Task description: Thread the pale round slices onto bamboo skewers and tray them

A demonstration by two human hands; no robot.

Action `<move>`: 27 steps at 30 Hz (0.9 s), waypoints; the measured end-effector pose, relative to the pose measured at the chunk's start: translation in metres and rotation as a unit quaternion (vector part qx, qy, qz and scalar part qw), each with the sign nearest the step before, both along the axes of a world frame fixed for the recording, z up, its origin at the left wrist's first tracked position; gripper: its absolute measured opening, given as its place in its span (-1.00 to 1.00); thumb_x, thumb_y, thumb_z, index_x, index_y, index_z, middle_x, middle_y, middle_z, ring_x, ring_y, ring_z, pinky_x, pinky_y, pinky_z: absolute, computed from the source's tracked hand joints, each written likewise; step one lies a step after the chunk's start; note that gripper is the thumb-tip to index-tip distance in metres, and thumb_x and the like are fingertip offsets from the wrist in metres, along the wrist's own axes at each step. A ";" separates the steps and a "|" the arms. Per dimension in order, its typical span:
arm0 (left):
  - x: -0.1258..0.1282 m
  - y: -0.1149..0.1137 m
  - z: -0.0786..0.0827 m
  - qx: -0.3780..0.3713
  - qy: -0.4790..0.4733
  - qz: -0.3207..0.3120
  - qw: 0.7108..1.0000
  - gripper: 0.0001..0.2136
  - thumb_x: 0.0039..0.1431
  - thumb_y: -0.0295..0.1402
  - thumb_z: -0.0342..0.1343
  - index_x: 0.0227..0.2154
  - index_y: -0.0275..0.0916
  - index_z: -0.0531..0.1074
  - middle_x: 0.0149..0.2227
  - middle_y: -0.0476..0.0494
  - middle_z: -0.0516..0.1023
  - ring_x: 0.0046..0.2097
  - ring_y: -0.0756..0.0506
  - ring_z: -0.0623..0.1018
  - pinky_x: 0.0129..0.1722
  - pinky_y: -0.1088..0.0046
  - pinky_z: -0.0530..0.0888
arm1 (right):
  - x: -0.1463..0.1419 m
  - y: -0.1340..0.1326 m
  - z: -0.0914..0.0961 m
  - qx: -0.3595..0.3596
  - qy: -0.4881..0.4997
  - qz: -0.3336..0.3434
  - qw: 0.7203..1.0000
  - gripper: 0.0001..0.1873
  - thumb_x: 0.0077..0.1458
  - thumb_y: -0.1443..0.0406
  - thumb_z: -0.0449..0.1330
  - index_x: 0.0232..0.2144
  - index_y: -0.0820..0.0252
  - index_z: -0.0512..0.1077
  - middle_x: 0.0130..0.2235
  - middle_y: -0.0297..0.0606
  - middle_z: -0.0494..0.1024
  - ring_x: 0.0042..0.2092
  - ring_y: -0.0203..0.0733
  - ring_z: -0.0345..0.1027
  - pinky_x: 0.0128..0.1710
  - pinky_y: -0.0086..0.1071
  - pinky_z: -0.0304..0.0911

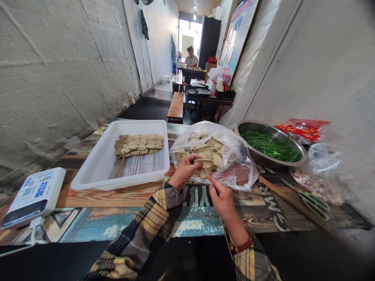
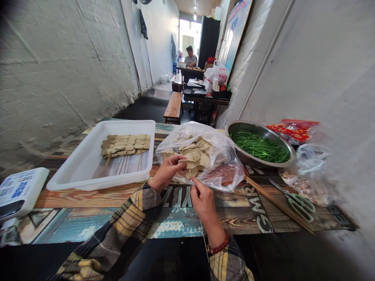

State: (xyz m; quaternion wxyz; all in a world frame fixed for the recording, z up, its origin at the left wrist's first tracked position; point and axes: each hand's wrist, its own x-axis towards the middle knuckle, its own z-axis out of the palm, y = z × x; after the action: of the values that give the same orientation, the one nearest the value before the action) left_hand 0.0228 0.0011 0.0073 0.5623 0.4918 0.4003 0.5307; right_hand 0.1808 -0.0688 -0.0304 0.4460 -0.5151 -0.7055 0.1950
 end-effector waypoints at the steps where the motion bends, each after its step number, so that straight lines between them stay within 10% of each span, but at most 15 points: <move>1: 0.000 0.000 0.000 -0.001 0.000 0.000 1.000 -0.79 -0.10 -0.36 0.25 -0.36 -0.33 0.47 -0.49 0.00 0.48 -0.46 0.05 0.43 -0.42 0.55 0.35 | 0.000 0.000 0.000 0.001 -0.001 0.001 1.000 -0.59 0.14 0.35 0.01 -0.03 0.25 0.53 -0.08 -0.12 0.61 -0.06 -0.04 0.52 -0.07 -0.25 0.42; 27: 0.003 -0.001 0.000 0.017 0.038 -0.004 0.999 -0.80 -0.12 -0.38 0.23 -0.37 -0.33 0.48 -0.45 -0.01 0.49 -0.43 0.02 0.42 -0.41 0.54 0.31 | -0.006 0.004 -0.002 -0.001 0.010 -0.018 1.000 -0.61 0.18 0.32 0.01 -0.04 0.28 0.53 -0.10 -0.08 0.62 -0.09 -0.01 0.53 -0.11 -0.23 0.43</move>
State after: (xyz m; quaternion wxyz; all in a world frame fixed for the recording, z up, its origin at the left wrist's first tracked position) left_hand 0.0257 -0.0003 0.0076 0.5403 0.5230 0.4103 0.5159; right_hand 0.1743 -0.0648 -0.0326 0.4564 -0.5260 -0.6913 0.1928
